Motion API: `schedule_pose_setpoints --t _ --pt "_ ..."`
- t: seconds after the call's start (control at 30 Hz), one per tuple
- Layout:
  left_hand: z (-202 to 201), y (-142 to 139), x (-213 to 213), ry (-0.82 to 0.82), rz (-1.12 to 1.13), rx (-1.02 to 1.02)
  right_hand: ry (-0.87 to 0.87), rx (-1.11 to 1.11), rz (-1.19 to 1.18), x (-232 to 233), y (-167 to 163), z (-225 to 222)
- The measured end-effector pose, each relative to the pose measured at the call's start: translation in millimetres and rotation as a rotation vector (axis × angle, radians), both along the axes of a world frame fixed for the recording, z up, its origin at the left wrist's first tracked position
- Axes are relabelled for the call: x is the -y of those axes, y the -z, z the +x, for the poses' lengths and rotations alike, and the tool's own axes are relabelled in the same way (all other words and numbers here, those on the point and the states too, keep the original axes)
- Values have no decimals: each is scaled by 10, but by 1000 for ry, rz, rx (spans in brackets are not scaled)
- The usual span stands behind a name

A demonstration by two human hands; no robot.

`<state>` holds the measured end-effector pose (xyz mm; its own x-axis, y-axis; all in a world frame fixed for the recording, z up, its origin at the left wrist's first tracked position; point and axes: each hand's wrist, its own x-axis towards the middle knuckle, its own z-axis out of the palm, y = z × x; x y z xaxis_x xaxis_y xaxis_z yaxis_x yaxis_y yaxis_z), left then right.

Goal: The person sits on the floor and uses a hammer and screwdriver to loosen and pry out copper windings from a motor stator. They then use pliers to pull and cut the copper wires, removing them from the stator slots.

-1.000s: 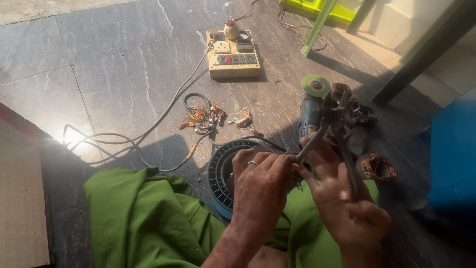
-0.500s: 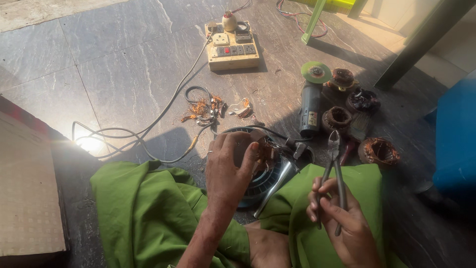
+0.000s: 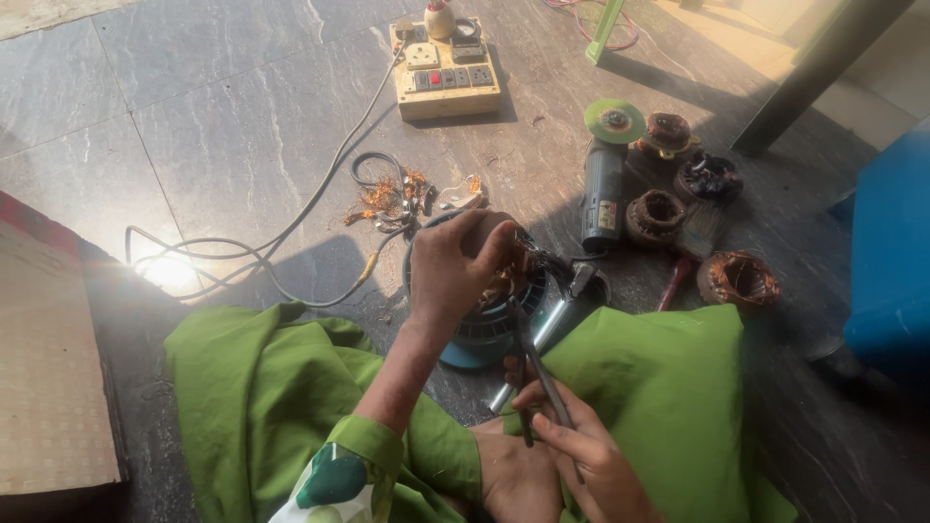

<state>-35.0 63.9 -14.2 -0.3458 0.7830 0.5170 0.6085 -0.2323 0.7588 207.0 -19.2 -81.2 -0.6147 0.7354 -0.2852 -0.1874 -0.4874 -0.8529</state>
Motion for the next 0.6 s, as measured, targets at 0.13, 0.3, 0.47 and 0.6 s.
schedule_pose_setpoints --t 0.13,0.3,0.47,0.6 --pt "-73 -15 -198 60 11 7 35 28 73 -208 -302 -237" --pt "-95 -19 -289 98 14 61 50 98 163 -343 -415 -398" --pt "-92 -20 -295 85 37 5 117 206 118 -371 -326 -584" --pt "-71 -24 -263 82 46 -10 128 229 149 -364 -292 -618"
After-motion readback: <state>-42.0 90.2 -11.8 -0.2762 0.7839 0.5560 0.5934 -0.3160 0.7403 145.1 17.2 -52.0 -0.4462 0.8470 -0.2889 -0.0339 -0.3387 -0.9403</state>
